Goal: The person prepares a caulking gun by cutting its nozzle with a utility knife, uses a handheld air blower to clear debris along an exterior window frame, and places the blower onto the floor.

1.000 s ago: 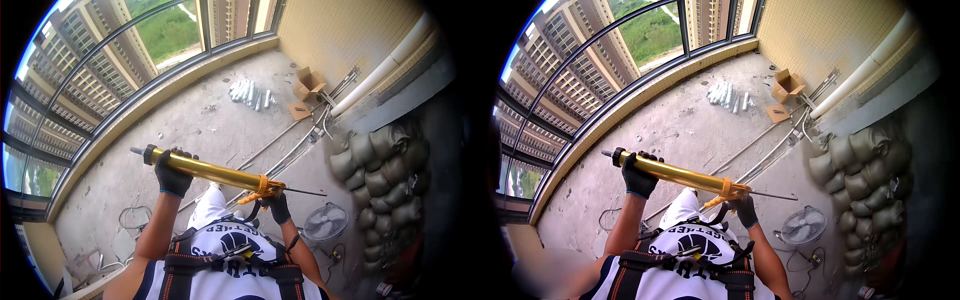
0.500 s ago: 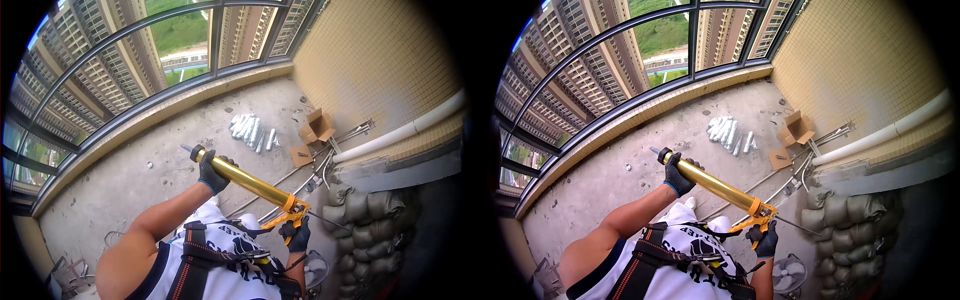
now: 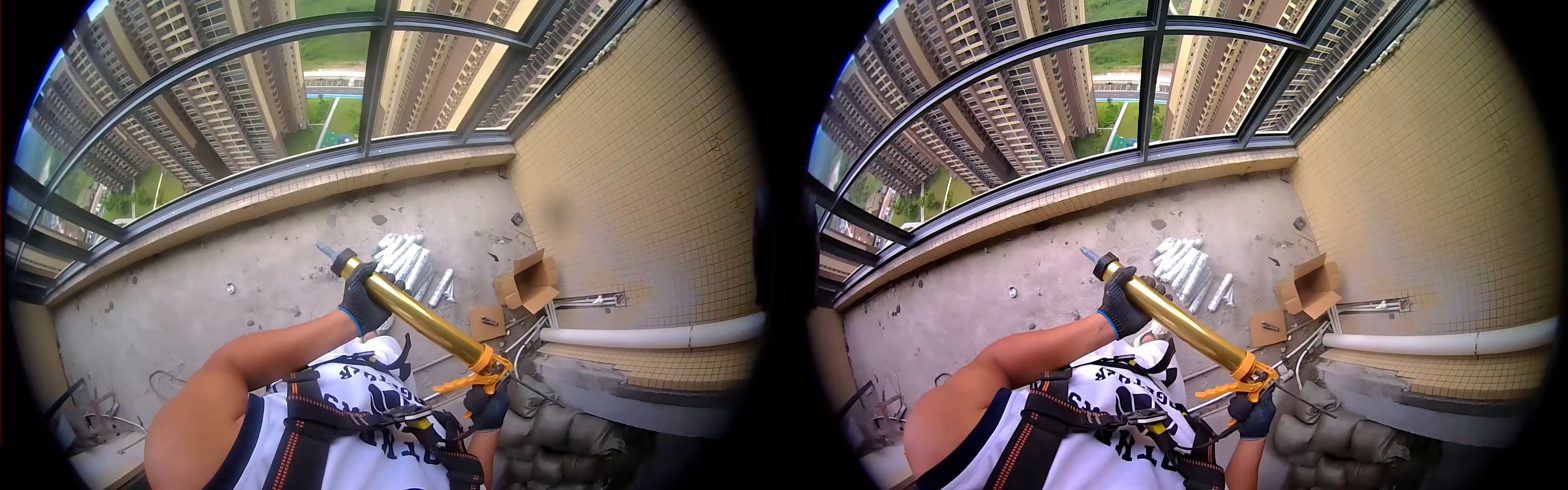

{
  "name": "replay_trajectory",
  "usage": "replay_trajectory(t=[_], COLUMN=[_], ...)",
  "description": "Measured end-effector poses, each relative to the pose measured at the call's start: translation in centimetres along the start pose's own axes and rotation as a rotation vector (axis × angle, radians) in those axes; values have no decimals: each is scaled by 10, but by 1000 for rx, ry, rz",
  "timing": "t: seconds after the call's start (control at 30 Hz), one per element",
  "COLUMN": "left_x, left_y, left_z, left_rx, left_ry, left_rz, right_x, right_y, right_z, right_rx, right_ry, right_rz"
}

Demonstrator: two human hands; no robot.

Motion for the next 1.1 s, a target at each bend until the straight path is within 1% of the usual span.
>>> replay_trajectory(t=[0.03,0.07,0.1,0.17,0.2,0.23,0.3,0.33,0.37,0.4,0.43,0.5,0.57,0.63,0.7,0.73,0.77,0.8,0.83,0.87,0.9,0.97,1.03,1.07,1.1], left_x=[1,3,-3,-17,-23,-31,-46,-60,-75,-75,-96,-106,-118,-127,-133,-141,-145,-145,-149,-149,-146,-151,-148,-143,-140], left_y=[12,22,32,56,64,75,96,109,118,124,134,143,155,166,171,172,169,163,154,148,137,110,76,55,36], left_z=[-14,-21,-31,-51,-60,-65,-92,-101,-111,-139,-153,-189,-225,-264,-292,-300,-308,-318,-320,-327,-336,-338,-339,-335,-329], left_rx=[21,47,74,132,155,158,109,127,136,80,32,-56,-162,-288,-439,-510,-577,-700,-722,-912,-1098,-1329,-1608,-1638,-1700], left_ry=[-19,66,47,-45,-53,-25,-63,-29,12,-23,-77,-34,-113,-320,-402,-446,-491,-500,-504,-539,-579,-621,-722,-714,-666], left_rz=[-27,-27,-9,-35,-24,-69,-98,-117,-126,-111,-113,-125,-128,-165,-239,-244,-258,-334,-312,-433,-561,-626,-779,-787,-803], right_x=[-22,-38,-46,-78,-90,-103,-132,-148,-164,-169,-178,-177,-170,-153,-129,-117,-105,-88,-71,-57,-46,-28,-14,-7,-5], right_y=[-14,-26,-35,-48,-53,-56,-61,-59,-57,-52,-51,-24,-1,20,37,50,65,78,91,104,111,131,148,158,159], right_z=[-6,-31,-66,-83,-97,-104,-105,-98,-101,-104,-108,-110,-79,-62,-45,-27,-11,9,28,37,42,55,78,92,104], right_rx=[51,54,15,90,104,102,250,8,194,195,193,-17,155,261,331,291,252,244,242,187,275,252,262,167,149], right_ry=[4,-40,2,-8,-74,-66,103,295,87,167,251,519,623,691,809,900,927,1001,1068,1130,1143,1151,1159,1212,1211], right_rz=[-25,-75,-137,-194,-229,-233,-146,-175,-93,-21,59,86,90,100,77,43,48,38,24,-19,-25,-52,-118,-177,-187])
Point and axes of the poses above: each hand's wrist, its own x-axis away from the middle knuckle, its own z-axis out of the back of the hand, y = z × x, the point moved 10 cm from there along -x, towards the middle knuckle, and after that the axes turned 11 degrees about y, right-handed, at the moved point
